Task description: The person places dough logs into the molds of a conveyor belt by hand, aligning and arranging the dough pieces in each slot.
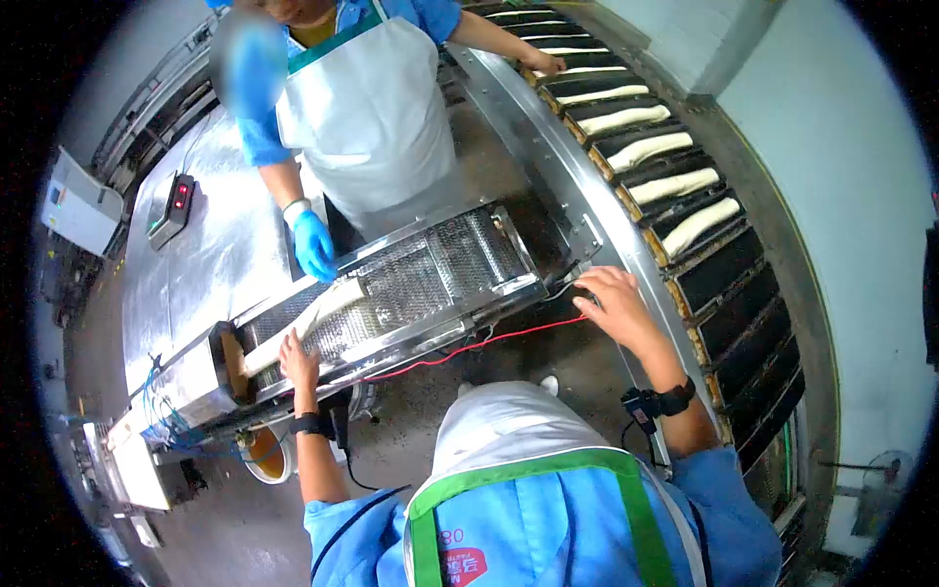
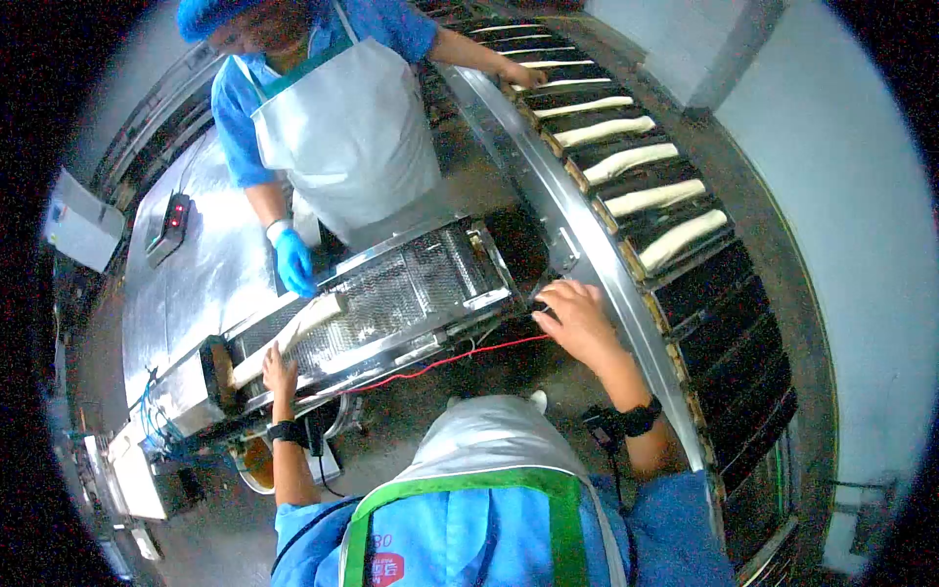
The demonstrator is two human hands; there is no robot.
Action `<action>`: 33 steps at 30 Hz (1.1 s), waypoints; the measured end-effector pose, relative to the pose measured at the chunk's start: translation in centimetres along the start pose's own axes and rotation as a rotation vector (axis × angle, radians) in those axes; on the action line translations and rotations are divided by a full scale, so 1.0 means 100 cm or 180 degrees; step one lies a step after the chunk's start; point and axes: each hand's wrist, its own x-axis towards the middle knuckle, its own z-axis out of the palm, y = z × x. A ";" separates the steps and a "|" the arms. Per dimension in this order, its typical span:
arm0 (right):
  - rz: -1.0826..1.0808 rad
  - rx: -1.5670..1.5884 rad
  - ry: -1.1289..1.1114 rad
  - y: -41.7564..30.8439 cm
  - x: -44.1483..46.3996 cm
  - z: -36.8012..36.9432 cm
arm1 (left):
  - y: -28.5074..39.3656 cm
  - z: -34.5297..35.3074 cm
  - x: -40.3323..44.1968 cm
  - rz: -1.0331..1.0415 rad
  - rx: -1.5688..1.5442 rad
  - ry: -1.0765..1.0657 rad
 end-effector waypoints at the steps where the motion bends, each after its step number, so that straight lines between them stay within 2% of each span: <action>1: 0.0047 -0.0024 0.0045 -0.008 -0.002 0.003 | -0.012 -0.003 0.000 -0.0052 0.0225 -0.0337; 3: -0.0004 0.0111 -0.0198 -0.025 -0.007 0.010 | -0.027 -0.009 -0.004 0.0032 0.0346 -0.0256; 6: 0.0003 0.0062 -0.0180 -0.026 -0.026 0.021 | -0.055 0.003 0.003 0.0526 0.0449 0.0072; 9: 0.0183 0.0028 -0.0064 -0.016 -0.059 0.032 | -0.051 0.008 0.005 0.0588 0.0707 -0.0062; 11: 0.0376 0.0169 -0.0202 -0.010 -0.081 0.035 | -0.043 0.006 0.009 0.0728 0.1255 -0.0483; 12: 0.0424 0.0083 -0.0055 -0.005 -0.095 0.038 | -0.034 -0.001 0.009 0.0988 0.1341 -0.0661; 13: 0.0595 0.0059 0.0027 0.000 -0.106 0.041 | -0.068 0.028 0.029 0.1674 0.1026 -0.0193; 14: 0.0712 0.0029 0.0016 0.009 -0.119 0.041 | -0.053 0.012 0.020 0.1851 0.1021 -0.0584; 15: 0.0843 0.0012 -0.0002 0.022 -0.135 0.041 | -0.022 -0.005 0.016 0.1100 0.0868 -0.1577; 16: 0.0918 -0.0015 -0.0001 0.039 -0.147 0.046 | -0.009 -0.010 0.003 0.0930 -0.1373 -0.2253; 17: 0.1112 -0.0004 0.0044 0.039 -0.153 0.046 | 0.004 -0.022 -0.003 0.1047 -0.2048 -0.2377; 19: 0.1024 -0.0003 0.0351 0.051 -0.170 0.046 | 0.102 -0.089 -0.071 0.0940 -0.2345 -0.2345; 21: 0.1147 0.0086 0.0452 0.059 -0.187 0.038 | 0.149 -0.104 -0.095 0.0963 -0.2923 -0.2221; 22: 0.1304 0.0094 0.0436 0.065 -0.194 0.031 | 0.173 -0.109 -0.101 0.0981 -0.3199 -0.2392; 23: 0.1456 0.0103 0.0424 0.073 -0.202 0.025 | 0.199 -0.114 -0.113 0.1223 -0.3553 -0.2212; 25: 0.1510 0.0050 0.0638 0.070 -0.219 0.015 | 0.241 -0.137 -0.121 0.1605 -0.3815 -0.2189; 27: 0.1627 0.0285 0.0641 0.078 -0.239 -0.002 | 0.272 -0.151 -0.120 0.1654 -0.4267 -0.2457; 28: 0.1606 0.0107 0.0949 0.084 -0.257 -0.007 | 0.300 -0.162 -0.140 0.2090 -0.4580 -0.2209; 29: 0.1796 0.0058 0.0925 0.088 -0.274 -0.016 | 0.312 -0.170 -0.135 0.2087 -0.4680 -0.2767; 30: 0.1841 0.0061 0.1103 0.094 -0.298 -0.023 | 0.336 -0.175 -0.162 0.2072 -0.5134 -0.2458; 32: 0.2045 -0.0063 0.1337 0.103 -0.330 -0.028 | 0.366 -0.179 -0.163 0.1805 -0.5130 -0.2469; 33: 0.2153 -0.0182 0.1459 0.106 -0.351 -0.031 | 0.381 -0.179 -0.168 0.1975 -0.5168 -0.2843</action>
